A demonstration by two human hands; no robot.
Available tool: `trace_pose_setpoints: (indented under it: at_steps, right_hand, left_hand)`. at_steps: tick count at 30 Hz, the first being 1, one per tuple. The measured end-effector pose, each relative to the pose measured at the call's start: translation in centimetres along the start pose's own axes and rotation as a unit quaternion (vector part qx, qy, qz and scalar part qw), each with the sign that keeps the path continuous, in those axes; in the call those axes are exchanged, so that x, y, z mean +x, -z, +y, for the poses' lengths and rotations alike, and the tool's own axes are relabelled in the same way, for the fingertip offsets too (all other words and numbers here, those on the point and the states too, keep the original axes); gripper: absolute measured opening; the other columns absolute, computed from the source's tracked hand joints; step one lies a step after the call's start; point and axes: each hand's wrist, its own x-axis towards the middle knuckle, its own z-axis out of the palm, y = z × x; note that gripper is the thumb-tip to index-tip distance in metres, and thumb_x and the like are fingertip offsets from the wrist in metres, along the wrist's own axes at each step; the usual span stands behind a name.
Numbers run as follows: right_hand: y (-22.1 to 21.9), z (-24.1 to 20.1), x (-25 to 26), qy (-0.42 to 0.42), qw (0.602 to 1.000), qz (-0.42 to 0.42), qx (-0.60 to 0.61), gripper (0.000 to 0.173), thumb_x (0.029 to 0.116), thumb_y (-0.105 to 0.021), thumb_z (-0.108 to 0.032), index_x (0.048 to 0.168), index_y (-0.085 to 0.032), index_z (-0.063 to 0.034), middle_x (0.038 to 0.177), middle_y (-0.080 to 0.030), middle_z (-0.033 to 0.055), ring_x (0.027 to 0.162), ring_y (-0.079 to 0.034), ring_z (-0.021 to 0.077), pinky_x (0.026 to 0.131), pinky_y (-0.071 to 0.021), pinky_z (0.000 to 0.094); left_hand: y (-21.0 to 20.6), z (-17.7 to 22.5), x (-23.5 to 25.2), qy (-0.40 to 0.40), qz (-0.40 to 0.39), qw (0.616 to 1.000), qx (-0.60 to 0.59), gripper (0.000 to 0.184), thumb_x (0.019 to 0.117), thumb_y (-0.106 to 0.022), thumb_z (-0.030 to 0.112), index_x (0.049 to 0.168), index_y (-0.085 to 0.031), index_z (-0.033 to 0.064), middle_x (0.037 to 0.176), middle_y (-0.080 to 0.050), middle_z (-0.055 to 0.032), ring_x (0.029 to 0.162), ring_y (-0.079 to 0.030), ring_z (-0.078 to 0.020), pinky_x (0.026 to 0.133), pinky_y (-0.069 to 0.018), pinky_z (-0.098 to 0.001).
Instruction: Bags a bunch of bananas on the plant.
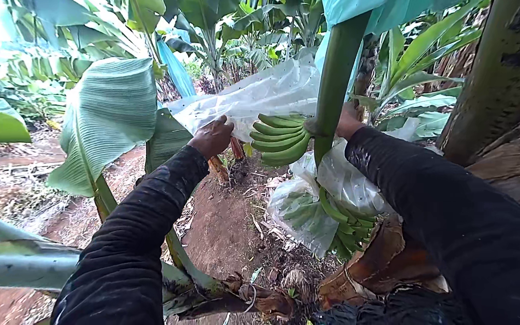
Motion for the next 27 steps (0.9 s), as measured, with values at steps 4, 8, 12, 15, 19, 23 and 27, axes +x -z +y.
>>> trace_pose_setpoints:
  at_steps: [4, 8, 12, 15, 19, 23, 27]
  right_hand:
    - [-0.2, 0.0, -0.9, 0.054, 0.985, -0.018, 0.161, 0.027, 0.1026, -0.055, -0.022, 0.117, -0.064, -0.0005, 0.117, -0.064, 0.0206, 0.108, -0.062, 0.0314, 0.089, -0.0514, 0.0538]
    - [-1.7, 1.3, 0.8, 0.222, 0.973, -0.046, 0.045, 0.043, 0.0858, -0.078, -0.028, 0.119, -0.067, -0.0020, 0.120, -0.067, 0.0207, 0.115, -0.064, 0.0340, 0.099, -0.0514, 0.0556]
    - [-2.4, 0.9, 1.0, 0.235, 0.966, -0.098, 0.050, 0.060, 0.0805, -0.085, -0.037, 0.125, -0.065, -0.0015, 0.122, -0.067, 0.0186, 0.117, -0.063, 0.0290, 0.104, -0.0496, 0.0512]
    - [-3.4, 0.7, 1.7, 0.208, 0.967, -0.121, 0.087, 0.056, 0.0776, -0.087, -0.034, 0.119, -0.067, -0.0024, 0.115, -0.069, 0.0166, 0.107, -0.067, 0.0269, 0.097, -0.0543, 0.0501]
    - [-4.1, 1.3, 2.6, 0.223, 0.943, -0.181, 0.166, 0.056, 0.0750, -0.087, -0.031, 0.120, -0.066, -0.0064, 0.108, -0.070, 0.0099, 0.098, -0.067, 0.0166, 0.087, -0.0572, 0.0398]
    - [-4.2, 1.6, 2.6, 0.239, 0.925, -0.216, 0.200, 0.045, 0.0780, -0.083, -0.027, 0.113, -0.065, -0.0066, 0.096, -0.067, 0.0048, 0.085, -0.064, 0.0099, 0.078, -0.0558, 0.0331]
    - [-2.2, 1.1, 0.5, 0.217, 0.956, -0.161, 0.115, 0.054, 0.0768, -0.086, -0.040, 0.115, -0.068, -0.0058, 0.106, -0.070, 0.0094, 0.098, -0.067, 0.0187, 0.089, -0.0559, 0.0440]
  left_hand:
    - [-0.2, -2.3, 1.7, 0.010, -0.015, 0.999, 0.046, 0.025, 0.0984, -0.059, 0.018, 0.118, -0.069, 0.0053, 0.121, -0.065, -0.0205, 0.115, -0.063, -0.0407, 0.095, -0.0522, -0.0619]
    - [-0.6, -3.6, 1.2, -0.072, -0.054, 0.987, 0.130, 0.027, 0.1015, -0.053, 0.020, 0.120, -0.073, 0.0131, 0.115, -0.072, -0.0111, 0.112, -0.066, -0.0328, 0.105, -0.0430, -0.0588]
    - [-0.3, -5.9, -2.1, -0.103, 0.002, 0.992, 0.077, 0.031, 0.1065, -0.048, 0.023, 0.126, -0.071, 0.0142, 0.121, -0.070, -0.0091, 0.117, -0.065, -0.0291, 0.112, -0.0417, -0.0550]
    - [0.3, -7.4, -6.0, -0.087, 0.016, 0.996, 0.012, 0.031, 0.1065, -0.051, 0.023, 0.131, -0.070, 0.0184, 0.130, -0.065, -0.0066, 0.121, -0.063, -0.0292, 0.106, -0.0480, -0.0567]
    - [0.7, -5.1, -12.2, -0.111, 0.029, 0.993, -0.005, 0.028, 0.1039, -0.056, 0.024, 0.128, -0.071, 0.0236, 0.137, -0.063, -0.0006, 0.125, -0.060, -0.0284, 0.102, -0.0505, -0.0579]
    - [0.3, 0.4, -15.6, -0.099, 0.081, 0.992, 0.004, 0.036, 0.1001, -0.063, 0.020, 0.135, -0.068, 0.0163, 0.146, -0.058, -0.0114, 0.141, -0.046, -0.0403, 0.114, -0.0413, -0.0602]
    - [-0.4, 3.4, -14.1, -0.101, 0.124, 0.987, -0.031, 0.028, 0.0995, -0.059, 0.008, 0.124, -0.072, 0.0114, 0.122, -0.067, -0.0119, 0.119, -0.061, -0.0357, 0.096, -0.0543, -0.0542]
